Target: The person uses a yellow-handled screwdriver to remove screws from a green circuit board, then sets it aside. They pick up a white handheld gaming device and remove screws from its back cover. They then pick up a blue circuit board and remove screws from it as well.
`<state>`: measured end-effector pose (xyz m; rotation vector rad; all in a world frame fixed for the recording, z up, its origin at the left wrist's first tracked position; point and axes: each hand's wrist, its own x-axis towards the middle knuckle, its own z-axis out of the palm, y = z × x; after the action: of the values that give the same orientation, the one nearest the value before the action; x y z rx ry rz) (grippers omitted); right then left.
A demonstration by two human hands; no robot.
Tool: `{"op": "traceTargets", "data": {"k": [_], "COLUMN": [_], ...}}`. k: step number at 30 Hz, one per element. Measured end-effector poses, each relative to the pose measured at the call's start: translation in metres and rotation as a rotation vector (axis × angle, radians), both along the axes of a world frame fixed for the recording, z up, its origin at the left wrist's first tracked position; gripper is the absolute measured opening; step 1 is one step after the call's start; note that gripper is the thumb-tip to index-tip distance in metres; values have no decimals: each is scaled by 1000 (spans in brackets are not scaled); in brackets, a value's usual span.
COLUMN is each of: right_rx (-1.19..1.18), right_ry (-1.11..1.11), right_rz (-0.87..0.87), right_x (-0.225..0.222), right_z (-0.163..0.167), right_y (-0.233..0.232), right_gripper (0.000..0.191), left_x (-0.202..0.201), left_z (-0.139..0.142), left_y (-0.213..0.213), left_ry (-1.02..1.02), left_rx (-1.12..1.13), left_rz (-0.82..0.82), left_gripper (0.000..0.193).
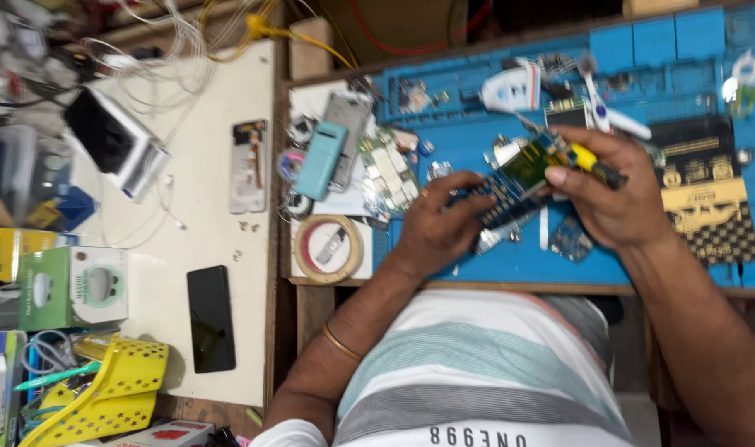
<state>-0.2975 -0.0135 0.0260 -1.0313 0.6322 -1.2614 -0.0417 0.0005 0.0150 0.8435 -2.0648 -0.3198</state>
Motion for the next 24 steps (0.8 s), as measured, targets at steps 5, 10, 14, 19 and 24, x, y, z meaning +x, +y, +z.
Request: {"op": "traceTargets", "data": {"k": [5, 10, 14, 19, 24], "right_rx": [28, -6, -35, -69, -75], "right_ry": [98, 166, 277, 302, 227], "right_rz": [-130, -205, -239, -218, -150], "right_x": [2, 4, 6, 6, 4], "right_z": [-6, -10, -8, -6, -6], "right_y": [0, 0, 2, 2, 1], "right_gripper": [31, 21, 21, 27, 39], "left_x": [-1, -4, -5, -5, -7], "left_z": [1, 1, 0, -2, -2], "left_y": [0, 2, 3, 4, 4], "left_ry": [-5, -4, -43, -49, -20], "left_rx": [80, 73, 91, 97, 59], "left_rz": [-98, -114, -93, -71, -49], "left_gripper": [41, 49, 48, 52, 62]}}
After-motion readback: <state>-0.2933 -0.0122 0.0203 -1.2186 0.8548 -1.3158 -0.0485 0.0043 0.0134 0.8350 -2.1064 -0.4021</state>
